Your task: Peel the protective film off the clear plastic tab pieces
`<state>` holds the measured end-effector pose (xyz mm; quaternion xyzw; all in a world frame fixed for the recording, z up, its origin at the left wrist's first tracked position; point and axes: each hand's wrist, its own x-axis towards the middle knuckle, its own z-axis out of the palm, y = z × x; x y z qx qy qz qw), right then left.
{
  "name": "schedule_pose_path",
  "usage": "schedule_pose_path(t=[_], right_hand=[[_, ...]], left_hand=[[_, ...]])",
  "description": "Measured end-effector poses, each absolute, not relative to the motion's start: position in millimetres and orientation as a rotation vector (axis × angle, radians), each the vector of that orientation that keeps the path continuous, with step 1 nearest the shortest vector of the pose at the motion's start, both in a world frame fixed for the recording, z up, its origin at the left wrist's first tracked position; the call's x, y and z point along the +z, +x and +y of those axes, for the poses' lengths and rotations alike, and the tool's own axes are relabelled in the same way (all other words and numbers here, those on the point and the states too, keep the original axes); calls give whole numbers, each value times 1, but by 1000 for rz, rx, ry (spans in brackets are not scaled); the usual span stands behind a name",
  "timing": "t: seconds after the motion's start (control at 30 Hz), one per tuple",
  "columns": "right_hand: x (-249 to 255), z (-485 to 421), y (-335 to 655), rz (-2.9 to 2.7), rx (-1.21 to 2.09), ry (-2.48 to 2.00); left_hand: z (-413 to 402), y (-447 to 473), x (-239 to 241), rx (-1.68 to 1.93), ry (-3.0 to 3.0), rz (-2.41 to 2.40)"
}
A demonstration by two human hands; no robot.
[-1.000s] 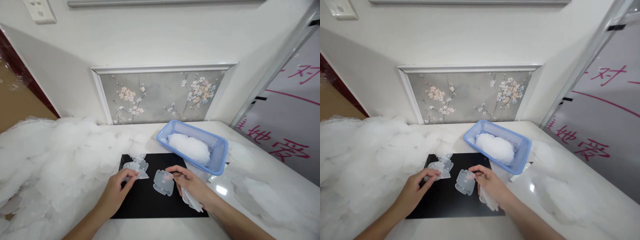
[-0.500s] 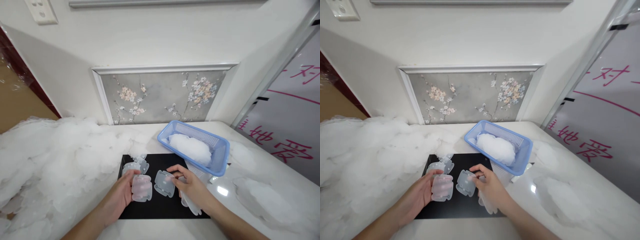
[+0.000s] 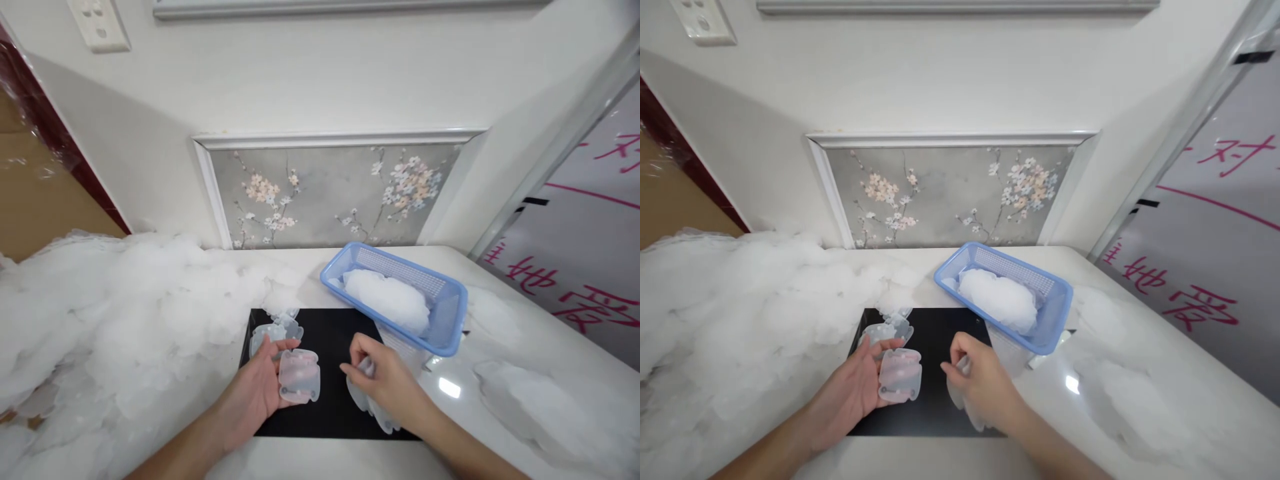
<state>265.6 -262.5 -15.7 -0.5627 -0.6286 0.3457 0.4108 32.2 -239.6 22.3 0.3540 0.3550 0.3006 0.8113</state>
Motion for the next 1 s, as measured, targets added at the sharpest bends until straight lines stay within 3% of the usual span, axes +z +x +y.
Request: schedule_pose_path(t=[0.27,0.57,0.7,0.83,1.0], right_hand=[[-25,-271,253,-2015,536,-1168],[-27,-275,249,-2106,368,-1071],[-17,-274,247,-1901,756,-1046],[-9,-269,253,-1355,1313,-1206],[-6,-262,271,-1081,1564,-1276]], left_hand=[[-243,35,26,630,755,714],[-246,37,28,620,749,643],[-246,37,25,643,973,827],[-238,27,18,769,1732,1222],[-220,7,15,682,2240,1474]])
